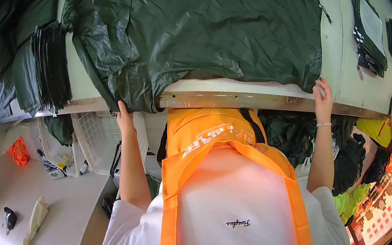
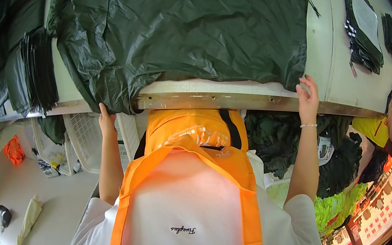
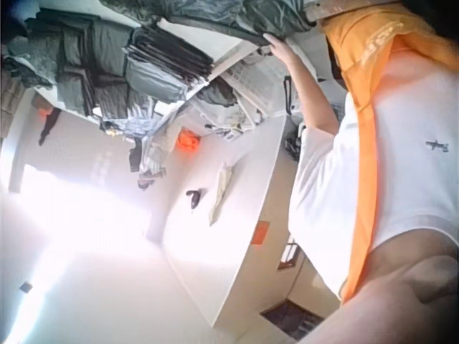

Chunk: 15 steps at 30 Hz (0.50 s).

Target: The person folds a dark green jacket on a table, aligning the sleeves and body, then folds it into a compact rectangle. The folded jacket is placed into a white plastic basket. The person then picks up another jacket from the basket and begins to unfold it on the table.

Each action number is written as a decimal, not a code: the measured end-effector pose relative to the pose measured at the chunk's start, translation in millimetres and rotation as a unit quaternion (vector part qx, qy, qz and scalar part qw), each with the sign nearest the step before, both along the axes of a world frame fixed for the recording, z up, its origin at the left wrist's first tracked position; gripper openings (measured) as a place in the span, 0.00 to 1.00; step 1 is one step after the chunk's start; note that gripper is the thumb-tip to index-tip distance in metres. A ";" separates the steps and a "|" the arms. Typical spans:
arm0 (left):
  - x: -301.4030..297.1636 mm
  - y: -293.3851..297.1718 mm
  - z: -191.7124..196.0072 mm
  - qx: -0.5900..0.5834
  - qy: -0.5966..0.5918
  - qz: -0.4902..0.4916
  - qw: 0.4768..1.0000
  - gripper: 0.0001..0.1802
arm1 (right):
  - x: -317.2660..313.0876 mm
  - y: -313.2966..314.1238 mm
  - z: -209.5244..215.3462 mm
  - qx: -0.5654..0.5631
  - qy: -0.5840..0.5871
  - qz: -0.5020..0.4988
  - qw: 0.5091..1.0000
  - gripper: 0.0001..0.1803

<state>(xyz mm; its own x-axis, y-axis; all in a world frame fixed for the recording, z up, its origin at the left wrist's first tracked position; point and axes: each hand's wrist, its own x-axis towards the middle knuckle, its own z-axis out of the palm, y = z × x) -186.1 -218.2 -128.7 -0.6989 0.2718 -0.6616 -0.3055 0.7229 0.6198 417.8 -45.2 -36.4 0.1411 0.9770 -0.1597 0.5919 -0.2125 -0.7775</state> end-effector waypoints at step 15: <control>-33.9 -23.6 35.6 -0.020 0.238 -0.110 0.965 0.41 | 31.6 30.2 -17.8 0.129 -0.283 0.040 0.950 0.24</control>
